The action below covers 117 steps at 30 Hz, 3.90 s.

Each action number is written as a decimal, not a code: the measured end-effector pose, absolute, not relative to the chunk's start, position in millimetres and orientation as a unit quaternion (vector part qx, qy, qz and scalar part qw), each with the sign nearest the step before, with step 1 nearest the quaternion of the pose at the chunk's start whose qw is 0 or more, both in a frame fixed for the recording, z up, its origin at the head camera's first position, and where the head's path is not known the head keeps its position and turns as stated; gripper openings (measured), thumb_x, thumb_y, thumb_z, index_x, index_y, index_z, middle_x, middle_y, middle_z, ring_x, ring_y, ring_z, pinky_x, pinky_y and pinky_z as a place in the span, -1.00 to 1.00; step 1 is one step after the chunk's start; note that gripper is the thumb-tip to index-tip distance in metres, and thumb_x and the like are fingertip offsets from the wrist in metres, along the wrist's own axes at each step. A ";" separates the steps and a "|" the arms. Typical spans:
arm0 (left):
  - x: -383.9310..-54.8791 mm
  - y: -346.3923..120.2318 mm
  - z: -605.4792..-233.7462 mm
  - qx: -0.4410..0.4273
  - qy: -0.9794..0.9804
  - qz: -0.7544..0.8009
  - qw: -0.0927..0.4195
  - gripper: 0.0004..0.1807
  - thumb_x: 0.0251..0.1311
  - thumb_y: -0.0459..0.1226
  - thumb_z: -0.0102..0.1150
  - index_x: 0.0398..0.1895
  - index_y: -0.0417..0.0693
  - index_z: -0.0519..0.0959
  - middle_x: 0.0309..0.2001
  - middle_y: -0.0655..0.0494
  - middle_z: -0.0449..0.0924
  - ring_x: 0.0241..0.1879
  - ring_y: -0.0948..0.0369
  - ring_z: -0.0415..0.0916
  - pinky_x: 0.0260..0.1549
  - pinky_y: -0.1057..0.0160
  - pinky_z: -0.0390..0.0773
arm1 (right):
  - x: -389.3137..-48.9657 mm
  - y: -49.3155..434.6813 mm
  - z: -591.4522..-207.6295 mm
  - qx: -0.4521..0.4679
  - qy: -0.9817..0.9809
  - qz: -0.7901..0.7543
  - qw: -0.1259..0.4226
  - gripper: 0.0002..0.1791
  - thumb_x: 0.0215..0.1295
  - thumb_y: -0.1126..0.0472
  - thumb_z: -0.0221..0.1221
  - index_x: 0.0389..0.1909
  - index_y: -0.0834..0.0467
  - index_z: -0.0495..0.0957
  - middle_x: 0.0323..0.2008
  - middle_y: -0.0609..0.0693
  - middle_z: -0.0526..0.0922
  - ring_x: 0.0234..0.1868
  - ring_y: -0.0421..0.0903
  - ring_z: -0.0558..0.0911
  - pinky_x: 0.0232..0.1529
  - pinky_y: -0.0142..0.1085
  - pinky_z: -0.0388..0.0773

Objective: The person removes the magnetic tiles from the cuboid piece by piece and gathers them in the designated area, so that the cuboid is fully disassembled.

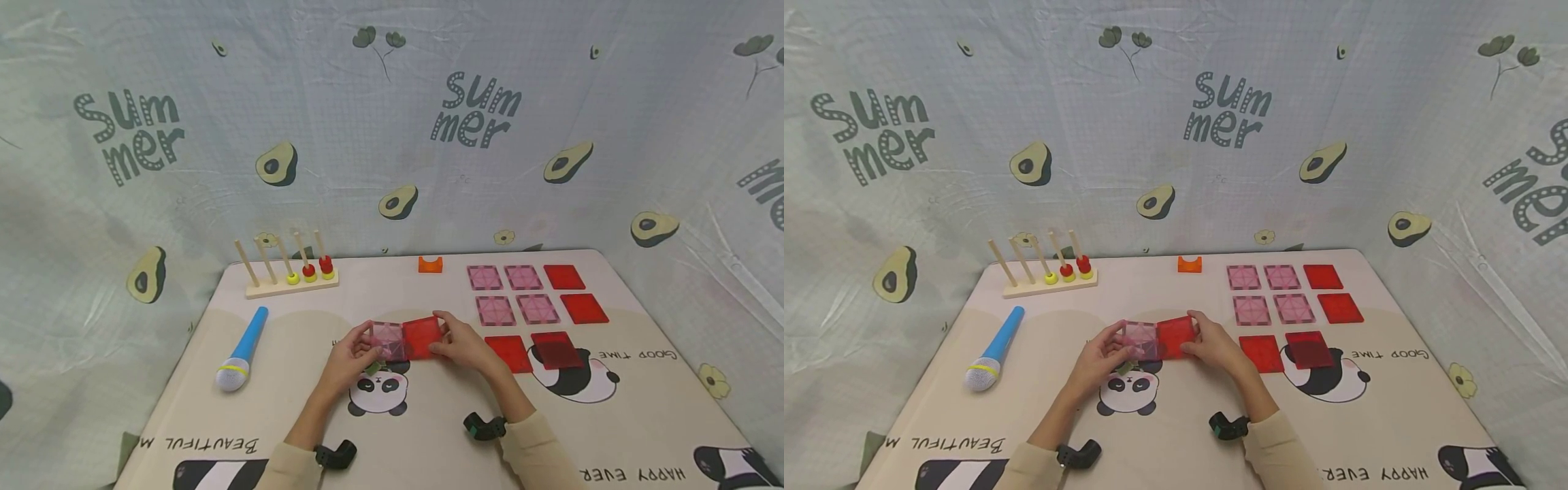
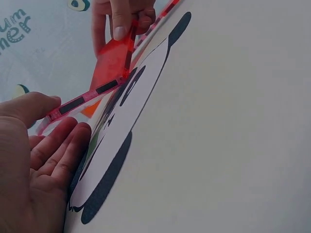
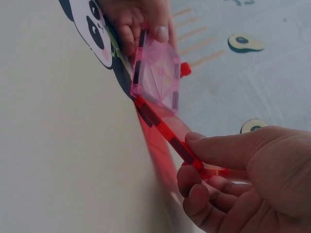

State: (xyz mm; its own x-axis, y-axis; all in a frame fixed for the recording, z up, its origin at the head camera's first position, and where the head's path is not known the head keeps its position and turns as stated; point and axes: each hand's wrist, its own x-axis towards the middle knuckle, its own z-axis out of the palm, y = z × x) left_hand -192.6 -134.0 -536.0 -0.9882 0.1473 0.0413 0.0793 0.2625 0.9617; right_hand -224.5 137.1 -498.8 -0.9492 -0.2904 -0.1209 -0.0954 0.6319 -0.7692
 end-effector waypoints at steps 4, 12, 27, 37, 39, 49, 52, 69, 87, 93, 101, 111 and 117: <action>-192.4 -134.2 -536.1 0.073 0.789 0.610 0.029 -0.30 0.26 -0.27 0.30 0.46 -0.11 0.32 -0.05 -0.09 0.66 -0.12 0.18 0.62 -0.19 0.56 0.61 | -225.2 137.2 -499.8 -0.107 0.895 -0.416 0.118 -0.19 0.23 0.20 0.37 0.47 0.12 0.24 -0.15 0.06 0.56 -0.25 -0.10 0.50 -0.25 -0.33 0.61; -191.7 -130.5 -534.5 0.057 0.788 0.613 0.017 -0.33 0.24 -0.37 0.30 0.44 -0.12 0.35 -0.08 -0.09 0.67 -0.14 0.10 0.63 -0.24 0.61 0.56 | -225.8 138.9 -499.5 -0.116 0.892 -0.420 0.117 -0.17 0.22 0.21 0.38 0.48 0.15 0.23 -0.23 0.03 0.55 -0.29 -0.11 0.48 -0.33 -0.36 0.54; -192.3 -131.5 -534.7 0.060 0.792 0.607 0.018 -0.29 0.24 -0.35 0.31 0.46 -0.15 0.32 -0.10 -0.10 0.65 -0.37 0.30 0.52 -0.37 0.52 0.55 | -226.1 138.5 -499.5 -0.111 0.895 -0.418 0.113 -0.16 0.22 0.23 0.37 0.49 0.13 0.21 -0.24 0.03 0.52 -0.30 -0.11 0.47 -0.32 -0.37 0.51; -193.3 -131.2 -534.2 0.055 0.793 0.606 0.034 -0.29 0.28 -0.36 0.26 0.49 -0.13 0.27 -0.10 -0.08 0.63 -0.46 0.26 0.59 -0.39 0.48 0.62 | -228.1 142.6 -493.8 -0.110 0.886 -0.441 0.094 -0.22 0.23 0.25 0.35 0.44 0.12 0.23 -0.18 0.05 0.57 -0.31 -0.11 0.56 -0.27 -0.37 0.63; -193.8 -130.6 -534.0 0.057 0.793 0.605 0.032 -0.29 0.28 -0.37 0.26 0.49 -0.14 0.27 -0.10 -0.09 0.63 -0.47 0.25 0.61 -0.41 0.47 0.62 | -227.9 144.3 -490.5 -0.116 0.886 -0.442 0.084 -0.25 0.25 0.26 0.33 0.43 0.12 0.24 -0.17 0.05 0.59 -0.34 -0.12 0.58 -0.27 -0.36 0.65; -192.0 -130.2 -534.1 0.055 0.794 0.604 0.031 -0.29 0.27 -0.38 0.26 0.49 -0.16 0.27 -0.09 -0.12 0.64 -0.46 0.22 0.63 -0.41 0.48 0.61 | -224.4 160.6 -477.9 -0.122 0.890 -0.439 0.033 -0.38 0.31 0.24 0.29 0.36 0.13 0.31 -0.16 0.09 0.60 -0.39 -0.15 0.58 -0.35 -0.43 0.58; -191.9 -129.7 -535.5 0.053 0.798 0.600 0.030 -0.29 0.26 -0.39 0.26 0.48 -0.14 0.28 -0.10 -0.09 0.64 -0.45 0.22 0.65 -0.41 0.48 0.61 | -221.9 170.8 -473.3 -0.119 0.897 -0.425 0.007 -0.40 0.33 0.23 0.27 0.35 0.15 0.33 -0.15 0.10 0.61 -0.40 -0.13 0.55 -0.42 -0.42 0.52; -191.4 -131.6 -535.3 0.060 0.808 0.586 0.022 -0.30 0.27 -0.38 0.25 0.48 -0.13 0.29 -0.12 -0.06 0.65 -0.45 0.28 0.64 -0.39 0.48 0.59 | -203.2 258.5 -443.0 -0.039 0.921 -0.369 -0.118 -0.42 0.42 0.15 0.20 0.39 0.22 0.33 -0.09 0.27 0.67 -0.30 0.04 0.70 -0.39 -0.55 0.59; -190.2 -129.8 -534.7 0.061 0.806 0.589 0.017 -0.31 0.27 -0.38 0.25 0.47 -0.11 0.30 -0.12 -0.08 0.66 -0.45 0.26 0.65 -0.40 0.48 0.59 | -179.0 338.7 -451.3 0.106 0.920 -0.351 -0.142 -0.41 0.48 0.11 0.10 0.42 0.29 0.29 0.00 0.43 0.60 -0.49 -0.38 0.56 -0.48 -0.68 0.47; -190.1 -130.5 -535.5 0.062 0.807 0.586 0.024 -0.32 0.30 -0.37 0.22 0.48 -0.09 0.29 -0.11 -0.08 0.65 -0.44 0.27 0.65 -0.37 0.47 0.61 | -170.8 364.3 -461.9 0.164 0.912 -0.363 -0.103 -0.35 0.50 0.05 0.06 0.47 0.29 0.21 0.08 0.45 0.53 -0.48 -0.40 0.53 -0.50 -0.63 0.50; -193.0 -130.9 -533.4 0.061 0.799 0.597 0.034 -0.39 0.37 -0.32 0.16 0.47 -0.07 0.30 -0.11 -0.10 0.64 -0.44 0.23 0.66 -0.40 0.42 0.66 | -163.2 384.8 -472.0 0.186 0.914 -0.352 -0.082 -0.40 0.52 0.11 0.02 0.42 0.38 0.24 0.01 0.45 0.54 -0.50 -0.34 0.53 -0.52 -0.57 0.51; -194.4 -130.6 -533.0 0.061 0.793 0.605 0.031 -0.39 0.35 -0.35 0.18 0.45 -0.08 0.32 -0.14 -0.10 0.64 -0.45 0.26 0.63 -0.40 0.40 0.68 | -165.1 396.8 -486.4 0.212 0.913 -0.344 -0.056 -0.43 0.52 0.11 0.00 0.39 0.40 0.29 0.04 0.46 0.52 -0.26 0.02 0.59 -0.54 -0.49 0.50; -192.5 -129.3 -530.8 0.057 0.796 0.602 0.033 -0.47 0.32 -0.36 0.19 0.36 -0.06 0.39 -0.18 -0.05 0.66 -0.45 0.23 0.63 -0.42 0.41 0.66 | -167.0 401.1 -494.8 0.224 0.915 -0.332 -0.052 -0.43 0.53 0.11 -0.01 0.37 0.42 0.31 0.04 0.48 0.49 -0.11 0.22 0.52 -0.56 -0.52 0.42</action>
